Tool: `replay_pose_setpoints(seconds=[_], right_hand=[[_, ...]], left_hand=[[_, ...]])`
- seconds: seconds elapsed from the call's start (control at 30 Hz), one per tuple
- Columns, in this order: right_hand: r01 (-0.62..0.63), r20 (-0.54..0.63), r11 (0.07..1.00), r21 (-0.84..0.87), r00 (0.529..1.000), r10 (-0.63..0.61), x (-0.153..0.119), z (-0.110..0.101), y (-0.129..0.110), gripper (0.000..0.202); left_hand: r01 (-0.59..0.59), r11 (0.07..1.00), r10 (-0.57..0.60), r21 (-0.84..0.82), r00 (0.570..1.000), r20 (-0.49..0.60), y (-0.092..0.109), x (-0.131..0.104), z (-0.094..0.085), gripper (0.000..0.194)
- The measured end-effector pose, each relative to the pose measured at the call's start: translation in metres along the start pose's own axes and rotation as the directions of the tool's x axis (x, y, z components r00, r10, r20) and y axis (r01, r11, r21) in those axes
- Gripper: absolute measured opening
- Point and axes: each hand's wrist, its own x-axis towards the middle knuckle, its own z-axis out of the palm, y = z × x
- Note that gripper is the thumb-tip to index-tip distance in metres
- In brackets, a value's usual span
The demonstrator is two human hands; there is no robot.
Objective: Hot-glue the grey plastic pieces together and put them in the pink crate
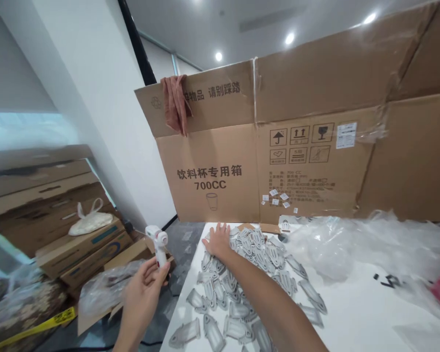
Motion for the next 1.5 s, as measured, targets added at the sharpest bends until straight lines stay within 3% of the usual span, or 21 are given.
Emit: replay_pose_setpoints(seconds=[0.23, 0.4, 0.57, 0.8, 1.03, 1.17, 1.33, 1.43, 1.5], right_hand=[[-0.04, 0.037, 0.999, -0.029, 0.998, 0.041, 0.011, 0.02, 0.007, 0.082], [-0.055, 0.02, 0.997, -0.06, 0.998, 0.056, -0.008, 0.015, 0.016, 0.082], [-0.082, -0.005, 0.993, -0.082, 0.997, 0.082, -0.033, 0.014, 0.025, 0.079], [-0.067, 0.01, 0.99, -0.121, 0.998, 0.069, -0.066, 0.011, 0.034, 0.077], [-0.023, -0.015, 0.991, -0.128, 1.0, 0.021, -0.092, 0.008, 0.041, 0.077], [-0.005, -0.026, 0.993, -0.115, 1.0, 0.003, -0.102, 0.008, 0.044, 0.076], [0.027, -0.096, 0.997, -0.076, 0.995, -0.034, -0.109, 0.001, 0.046, 0.078], [0.018, -0.184, 0.997, -0.071, 0.982, -0.031, -0.111, -0.02, 0.056, 0.07], [0.005, -0.258, 0.995, -0.099, 0.966, -0.03, -0.114, -0.043, 0.074, 0.058]], left_hand=[[-0.085, 0.992, 0.071, 0.096, 0.988, 0.136, -0.007, 0.026, 0.028, 0.072], [-0.234, 0.909, 0.161, 0.345, 0.961, 0.227, -0.007, 0.051, 0.048, 0.058], [-0.297, 0.692, 0.051, 0.658, 0.929, 0.366, -0.007, 0.077, 0.068, 0.046], [-0.35, 0.545, -0.055, 0.762, 0.892, 0.449, -0.019, 0.101, 0.113, 0.03], [-0.431, 0.45, -0.062, 0.783, 0.859, 0.509, -0.035, 0.106, 0.15, 0.028], [-0.461, 0.427, -0.037, 0.778, 0.851, 0.524, -0.037, 0.106, 0.158, 0.027], [-0.489, 0.425, 0.02, 0.762, 0.846, 0.533, -0.041, 0.101, 0.155, 0.034], [-0.502, 0.429, 0.065, 0.751, 0.847, 0.528, -0.045, 0.096, 0.151, 0.046], [-0.512, 0.424, 0.098, 0.747, 0.846, 0.524, -0.046, 0.092, 0.149, 0.05]])
